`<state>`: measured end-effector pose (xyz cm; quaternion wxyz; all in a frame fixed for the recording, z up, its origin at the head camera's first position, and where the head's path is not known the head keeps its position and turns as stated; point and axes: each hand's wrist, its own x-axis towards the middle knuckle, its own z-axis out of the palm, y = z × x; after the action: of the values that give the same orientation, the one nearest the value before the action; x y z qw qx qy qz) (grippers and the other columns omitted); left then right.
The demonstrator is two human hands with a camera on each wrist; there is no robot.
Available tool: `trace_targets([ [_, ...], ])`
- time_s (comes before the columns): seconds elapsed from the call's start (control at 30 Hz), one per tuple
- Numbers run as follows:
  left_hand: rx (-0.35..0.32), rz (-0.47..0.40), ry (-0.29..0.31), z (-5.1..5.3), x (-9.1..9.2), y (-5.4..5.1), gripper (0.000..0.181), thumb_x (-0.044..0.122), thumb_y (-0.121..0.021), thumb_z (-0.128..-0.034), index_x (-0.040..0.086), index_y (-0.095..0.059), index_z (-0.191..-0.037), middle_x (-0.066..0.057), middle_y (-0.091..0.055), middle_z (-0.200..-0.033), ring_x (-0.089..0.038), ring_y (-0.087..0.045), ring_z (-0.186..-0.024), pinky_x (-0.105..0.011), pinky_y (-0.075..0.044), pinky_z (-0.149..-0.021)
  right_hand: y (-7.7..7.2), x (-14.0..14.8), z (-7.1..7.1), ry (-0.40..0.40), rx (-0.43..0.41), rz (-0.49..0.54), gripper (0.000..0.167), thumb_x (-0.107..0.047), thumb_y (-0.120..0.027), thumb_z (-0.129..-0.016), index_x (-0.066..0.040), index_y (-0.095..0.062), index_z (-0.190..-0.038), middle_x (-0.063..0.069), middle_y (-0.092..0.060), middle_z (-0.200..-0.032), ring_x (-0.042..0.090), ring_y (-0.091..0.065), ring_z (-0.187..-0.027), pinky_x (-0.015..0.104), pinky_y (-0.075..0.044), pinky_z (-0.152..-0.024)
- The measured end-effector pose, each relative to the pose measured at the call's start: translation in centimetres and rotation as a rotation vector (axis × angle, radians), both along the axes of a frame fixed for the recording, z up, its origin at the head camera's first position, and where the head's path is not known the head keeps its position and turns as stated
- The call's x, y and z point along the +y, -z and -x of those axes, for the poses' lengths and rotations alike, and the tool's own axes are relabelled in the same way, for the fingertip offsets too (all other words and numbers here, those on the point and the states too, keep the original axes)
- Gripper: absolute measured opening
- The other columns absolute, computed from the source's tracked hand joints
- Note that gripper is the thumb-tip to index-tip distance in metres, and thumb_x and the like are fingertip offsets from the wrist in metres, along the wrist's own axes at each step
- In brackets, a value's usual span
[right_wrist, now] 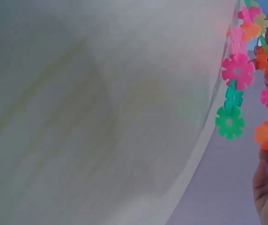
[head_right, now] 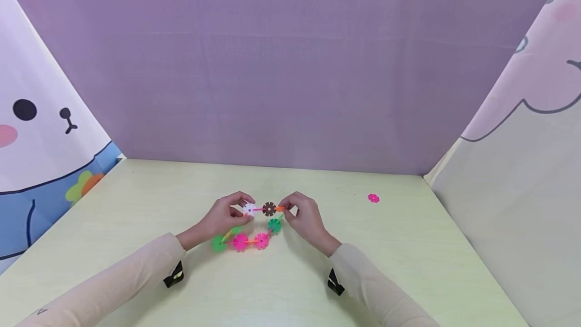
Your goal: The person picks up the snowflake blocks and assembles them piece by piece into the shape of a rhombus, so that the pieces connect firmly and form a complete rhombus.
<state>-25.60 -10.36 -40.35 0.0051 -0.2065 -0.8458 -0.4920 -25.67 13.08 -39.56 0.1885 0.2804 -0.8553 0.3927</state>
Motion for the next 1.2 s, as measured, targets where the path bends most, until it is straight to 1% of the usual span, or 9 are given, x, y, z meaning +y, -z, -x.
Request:
trace_targets([
  [0.3, -0.031, -0.008, 0.019, 0.1, 0.0, 0.0, 0.036, 0.011, -0.07, -0.0789, 0.008, -0.058, -0.112, -0.009, -0.055, -0.097, -0.015, -0.059, -0.062, -0.023, -0.05, -0.06, -0.2, -0.2, -0.1, 0.008, 0.012, -0.015, 0.017, 0.005, -0.069, -0.074, -0.01, -0.069, -0.083, -0.001, -0.066, -0.081, 0.009, -0.053, -0.066, 0.019, -0.045, -0.053],
  [0.4, -0.045, -0.016, 0.026, 0.1, 0.1, -0.1, 0.036, 0.011, -0.07, -0.0796, 0.008, -0.058, -0.113, -0.009, -0.055, -0.098, -0.015, -0.057, -0.061, -0.022, -0.049, -0.058, -0.2, -0.2, -0.1, 0.003, 0.024, -0.017, 0.018, 0.005, -0.07, -0.074, -0.01, -0.069, -0.083, -0.001, -0.066, -0.081, 0.009, -0.054, -0.067, 0.018, -0.045, -0.053],
  [0.53, -0.061, -0.026, 0.036, 0.3, 0.2, -0.1, 0.035, 0.009, -0.068, -0.0805, 0.008, -0.057, -0.114, -0.011, -0.056, -0.102, -0.016, -0.051, -0.055, -0.019, -0.044, -0.052, -0.3, -0.1, -0.1, -0.003, 0.032, -0.01, 0.017, 0.005, -0.07, -0.074, -0.01, -0.069, -0.083, 0.0, -0.066, -0.081, 0.009, -0.055, -0.067, 0.018, -0.046, -0.053],
  [0.67, -0.055, -0.04, 0.05, 0.4, 0.3, 0.0, 0.037, 0.005, -0.067, -0.081, 0.007, -0.056, -0.116, -0.017, -0.056, -0.113, -0.015, -0.046, -0.052, -0.018, -0.04, -0.049, -0.3, -0.1, -0.1, -0.009, 0.038, -0.007, 0.016, 0.005, -0.069, -0.074, -0.009, -0.069, -0.083, 0.0, -0.066, -0.081, 0.01, -0.055, -0.067, 0.018, -0.045, -0.052],
  [0.77, -0.037, -0.029, 0.061, 0.4, 0.4, -0.1, 0.039, 0.007, -0.067, -0.0815, 0.011, -0.056, -0.119, -0.015, -0.057, -0.119, -0.012, -0.045, -0.052, -0.018, -0.041, -0.05, -0.3, 0.0, 0.0, -0.011, 0.041, -0.003, 0.016, 0.004, -0.07, -0.074, -0.009, -0.069, -0.082, 0.001, -0.067, -0.081, 0.009, -0.054, -0.067, 0.018, -0.045, -0.051],
  [0.9, 0.014, -0.003, 0.089, 0.6, 0.7, -0.2, 0.037, 0.011, -0.067, -0.0821, 0.016, -0.058, -0.117, -0.007, -0.064, -0.107, -0.012, -0.048, -0.056, -0.019, -0.042, -0.052, -0.4, 0.0, 0.0, -0.032, 0.038, 0.005, 0.016, 0.005, -0.07, -0.074, -0.009, -0.069, -0.082, 0.001, -0.067, -0.08, 0.009, -0.054, -0.066, 0.019, -0.046, -0.05],
  [1.03, 0.063, 0.008, 0.119, 0.8, 1.1, -0.4, 0.028, 0.013, -0.067, -0.0824, 0.017, -0.063, -0.11, -0.002, -0.067, -0.094, -0.016, -0.052, -0.066, -0.019, -0.04, -0.054, -0.4, -0.3, -0.1, -0.059, 0.024, -0.003, 0.016, 0.005, -0.069, -0.074, -0.009, -0.069, -0.082, 0.0, -0.066, -0.08, 0.008, -0.053, -0.066, 0.023, -0.047, -0.051],
  [1.13, 0.066, 0.016, 0.119, 0.9, 1.3, -0.5, 0.025, 0.015, -0.067, -0.0822, 0.018, -0.065, -0.107, 0.001, -0.068, -0.094, -0.017, -0.053, -0.072, -0.019, -0.039, -0.055, -0.5, -0.3, -0.2, -0.058, 0.013, -0.004, 0.016, 0.004, -0.069, -0.074, -0.009, -0.069, -0.082, 0.0, -0.066, -0.08, 0.007, -0.053, -0.067, 0.024, -0.047, -0.051],
  [1.2, 0.061, 0.02, 0.113, 0.8, 1.3, -0.5, 0.024, 0.015, -0.068, -0.0816, 0.019, -0.066, -0.105, 0.002, -0.068, -0.094, -0.017, -0.052, -0.072, -0.019, -0.038, -0.054, -0.5, -0.4, -0.3, -0.054, 0.008, -0.005, 0.016, 0.005, -0.069, -0.074, -0.009, -0.07, -0.082, 0.0, -0.066, -0.08, 0.008, -0.053, -0.067, 0.024, -0.048, -0.051],
])
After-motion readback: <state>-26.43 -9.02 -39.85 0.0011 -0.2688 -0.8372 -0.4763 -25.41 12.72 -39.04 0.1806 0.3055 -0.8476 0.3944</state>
